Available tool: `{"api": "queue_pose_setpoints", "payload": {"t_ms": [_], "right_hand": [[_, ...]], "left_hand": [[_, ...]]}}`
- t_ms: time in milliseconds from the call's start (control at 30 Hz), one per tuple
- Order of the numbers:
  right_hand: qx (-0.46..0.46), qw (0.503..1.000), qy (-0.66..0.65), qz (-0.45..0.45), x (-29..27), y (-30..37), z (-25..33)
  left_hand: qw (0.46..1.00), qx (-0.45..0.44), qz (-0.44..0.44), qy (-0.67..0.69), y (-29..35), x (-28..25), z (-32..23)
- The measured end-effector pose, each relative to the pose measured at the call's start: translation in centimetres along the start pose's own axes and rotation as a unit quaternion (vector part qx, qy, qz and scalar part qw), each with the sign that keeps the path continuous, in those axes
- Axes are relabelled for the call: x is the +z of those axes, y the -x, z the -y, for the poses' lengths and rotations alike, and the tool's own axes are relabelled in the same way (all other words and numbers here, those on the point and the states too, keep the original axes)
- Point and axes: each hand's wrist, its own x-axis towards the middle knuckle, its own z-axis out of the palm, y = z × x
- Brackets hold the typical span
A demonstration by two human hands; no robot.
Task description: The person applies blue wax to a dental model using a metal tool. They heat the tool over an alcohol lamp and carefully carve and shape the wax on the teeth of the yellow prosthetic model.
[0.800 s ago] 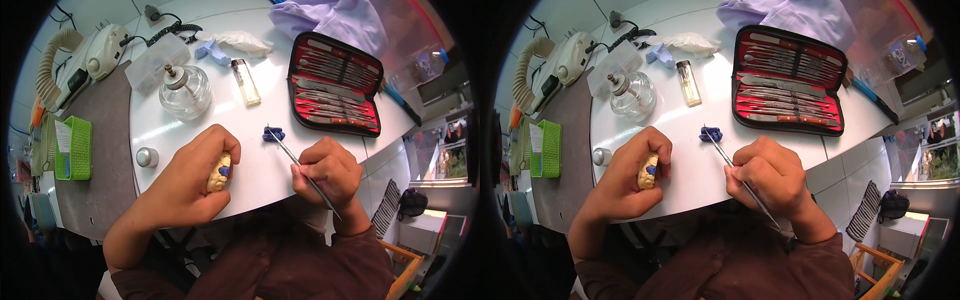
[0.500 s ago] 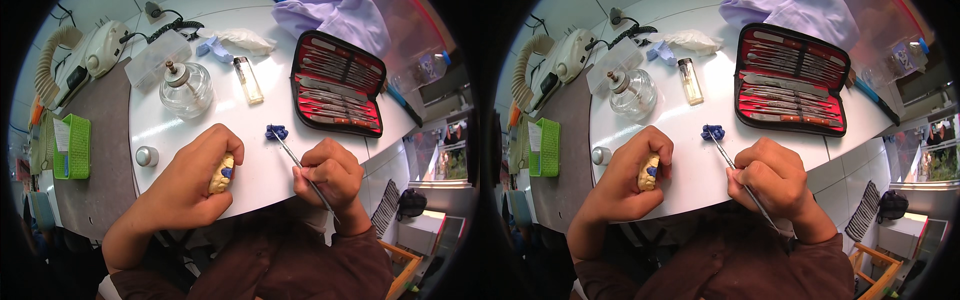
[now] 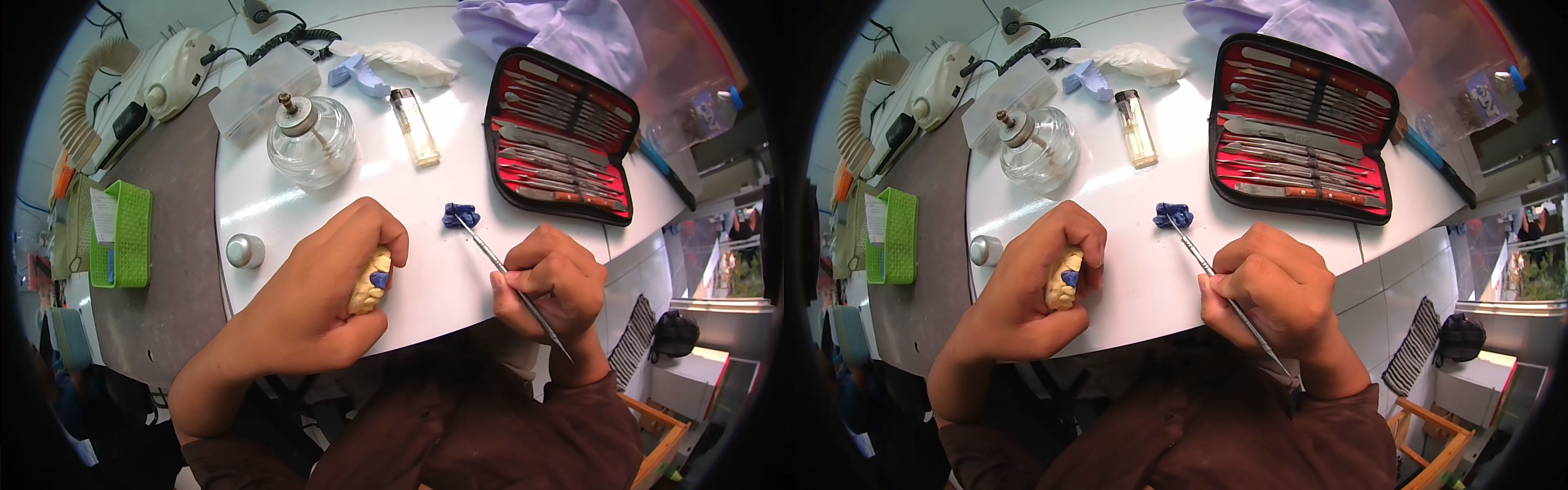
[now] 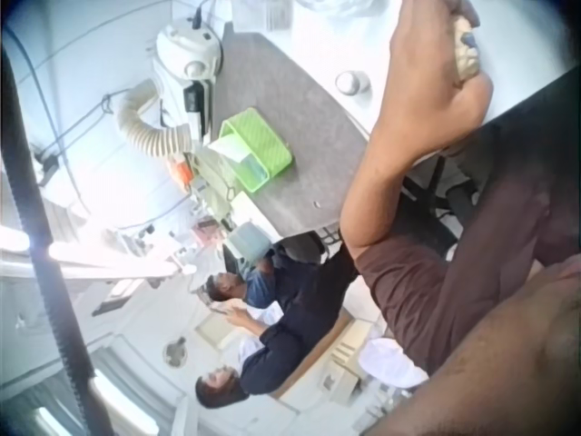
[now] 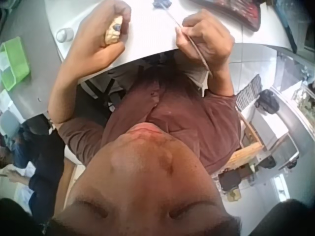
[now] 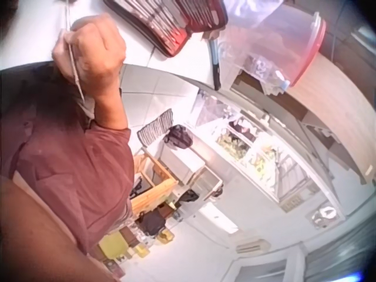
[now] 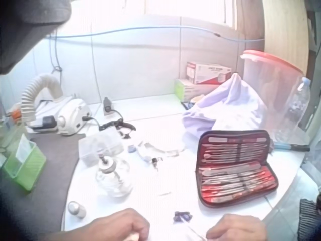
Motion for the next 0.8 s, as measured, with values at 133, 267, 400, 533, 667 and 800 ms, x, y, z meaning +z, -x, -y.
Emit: {"api": "queue_pose_setpoints", "payload": {"t_ms": [133,267,400,533,667,800], "right_hand": [[0.02,0.998,-0.049,-0.039,-0.3,0.0,0.3],[0.031,0.989,-0.143,-0.039,-0.7,-1.5,1.5],[-0.01,0.945,-0.326,0.011,0.1,-2.3,0.9],[0.024,0.916,-0.4,0.016,1.3,-2.4,1.3],[0.048,0.902,-0.428,0.015,2.6,-2.2,1.6],[0.031,0.917,-0.395,0.039,2.4,-2.5,1.4]], "left_hand": [[1.0,0.004,-0.007,0.013,0.0,0.1,0.0],[0.998,-0.022,0.022,0.056,0.2,-0.2,0.0],[0.987,-0.038,0.057,0.147,0.4,-0.2,0.3],[0.973,-0.05,0.075,0.211,0.5,-0.3,-0.1],[0.968,-0.008,0.08,0.239,0.7,0.1,0.4],[0.976,0.007,0.078,0.205,0.7,0.2,0.5]]}}
